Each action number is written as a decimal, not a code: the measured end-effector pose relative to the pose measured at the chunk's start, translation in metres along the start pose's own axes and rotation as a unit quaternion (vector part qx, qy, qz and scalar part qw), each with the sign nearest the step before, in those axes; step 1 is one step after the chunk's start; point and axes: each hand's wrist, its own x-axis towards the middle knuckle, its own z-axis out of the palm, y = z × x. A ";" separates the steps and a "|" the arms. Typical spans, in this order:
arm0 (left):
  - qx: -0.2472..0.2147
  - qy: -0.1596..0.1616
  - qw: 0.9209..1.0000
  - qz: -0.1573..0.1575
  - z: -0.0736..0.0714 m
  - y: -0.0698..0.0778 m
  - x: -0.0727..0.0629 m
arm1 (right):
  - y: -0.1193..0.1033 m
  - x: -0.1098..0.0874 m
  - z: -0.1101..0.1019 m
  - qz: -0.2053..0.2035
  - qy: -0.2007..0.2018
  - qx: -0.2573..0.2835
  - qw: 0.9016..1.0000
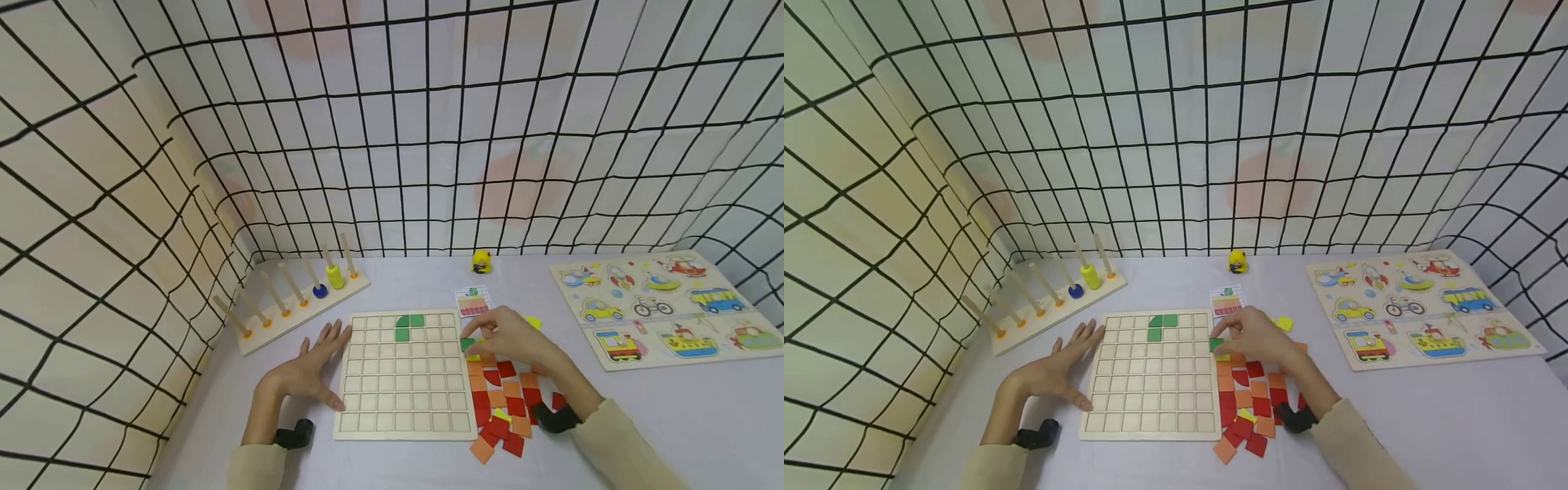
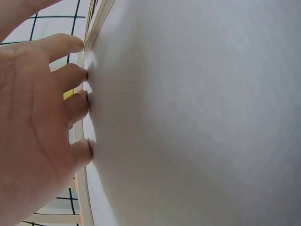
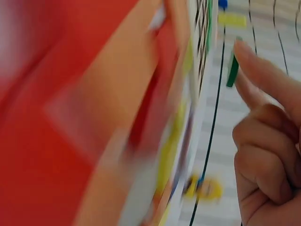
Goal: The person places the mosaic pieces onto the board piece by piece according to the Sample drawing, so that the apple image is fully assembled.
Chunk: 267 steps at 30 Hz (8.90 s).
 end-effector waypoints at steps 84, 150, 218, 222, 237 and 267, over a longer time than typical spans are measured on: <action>-0.006 0.000 1.000 0.002 0.000 -0.003 0.003 | 0.041 0.005 -0.033 0.140 0.068 -0.008 0.988; -0.002 0.001 1.000 0.007 0.000 -0.004 0.002 | -0.083 0.072 0.086 0.051 0.072 0.012 0.996; -0.010 0.002 1.000 0.015 0.001 -0.003 0.002 | -0.050 0.032 0.044 0.046 0.071 0.047 0.995; -0.010 0.003 1.000 0.017 0.001 -0.003 0.002 | -0.027 0.009 0.020 0.052 0.084 0.033 0.995; -0.011 0.002 1.000 0.013 0.002 -0.003 0.003 | 0.046 -0.036 -0.038 0.153 0.123 0.023 0.980; -0.006 0.001 1.000 0.017 0.001 -0.003 0.002 | 0.051 -0.023 -0.042 0.181 0.125 -0.024 0.975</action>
